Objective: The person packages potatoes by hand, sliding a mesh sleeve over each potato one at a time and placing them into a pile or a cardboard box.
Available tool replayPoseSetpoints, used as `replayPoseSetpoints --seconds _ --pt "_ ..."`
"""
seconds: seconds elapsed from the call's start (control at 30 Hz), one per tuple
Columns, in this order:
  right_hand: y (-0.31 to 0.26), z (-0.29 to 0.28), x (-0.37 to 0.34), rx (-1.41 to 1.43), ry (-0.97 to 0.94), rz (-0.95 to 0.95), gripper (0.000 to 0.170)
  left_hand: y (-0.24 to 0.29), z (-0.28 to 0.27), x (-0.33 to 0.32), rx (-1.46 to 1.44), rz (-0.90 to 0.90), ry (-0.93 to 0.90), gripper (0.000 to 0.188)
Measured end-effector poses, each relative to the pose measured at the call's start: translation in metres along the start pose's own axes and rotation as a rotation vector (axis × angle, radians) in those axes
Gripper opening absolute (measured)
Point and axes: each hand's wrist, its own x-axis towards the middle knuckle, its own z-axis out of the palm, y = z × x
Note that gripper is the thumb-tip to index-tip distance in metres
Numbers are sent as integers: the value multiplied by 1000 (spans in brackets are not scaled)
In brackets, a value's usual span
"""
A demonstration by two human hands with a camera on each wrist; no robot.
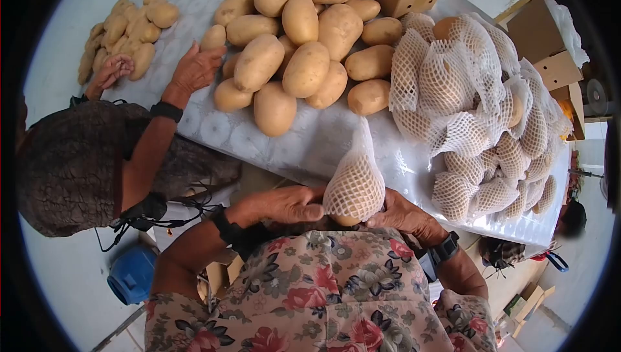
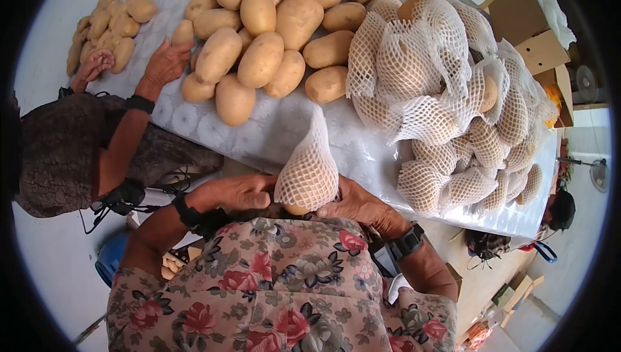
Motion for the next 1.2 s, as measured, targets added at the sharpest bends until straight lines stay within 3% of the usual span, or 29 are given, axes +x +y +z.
replayPoseSetpoints --seconds 0.1,0.3,0.33,0.43,0.47,0.53,0.63,0.83,0.97,1.07,1.17,1.2 --pt "-10 7 2 60 58 2 99 0 -4 6 -78 -8 -22 97" --pt "-15 9 7 -59 47 -52 104 7 1 10 -26 17 186 102" --pt "-16 1 13 -258 58 -170 110 11 0 12 -17 65 243 101" --pt "-38 -5 18 -440 127 -417 117 29 -4 25 -24 200 379 101" --pt "-46 -6 23 -329 130 -389 125 35 -9 30 -51 232 397 101" --pt "-50 -6 32 -250 175 -433 125 53 -13 35 -133 289 472 100" --pt "-53 0 37 -204 224 -451 123 39 -20 40 -50 282 577 102" --pt "-52 2 43 -435 258 -632 120 44 -13 38 -96 290 542 97" --pt "-61 6 38 -546 288 -635 116 47 -8 38 -181 310 595 92" --pt "-67 3 34 -703 269 -710 123 49 -2 39 -201 344 649 89" --pt "-80 2 23 -387 55 -597 133 50 3 39 -86 373 687 87" --pt "-80 4 25 -375 98 -632 139 49 4 39 25 390 732 88"
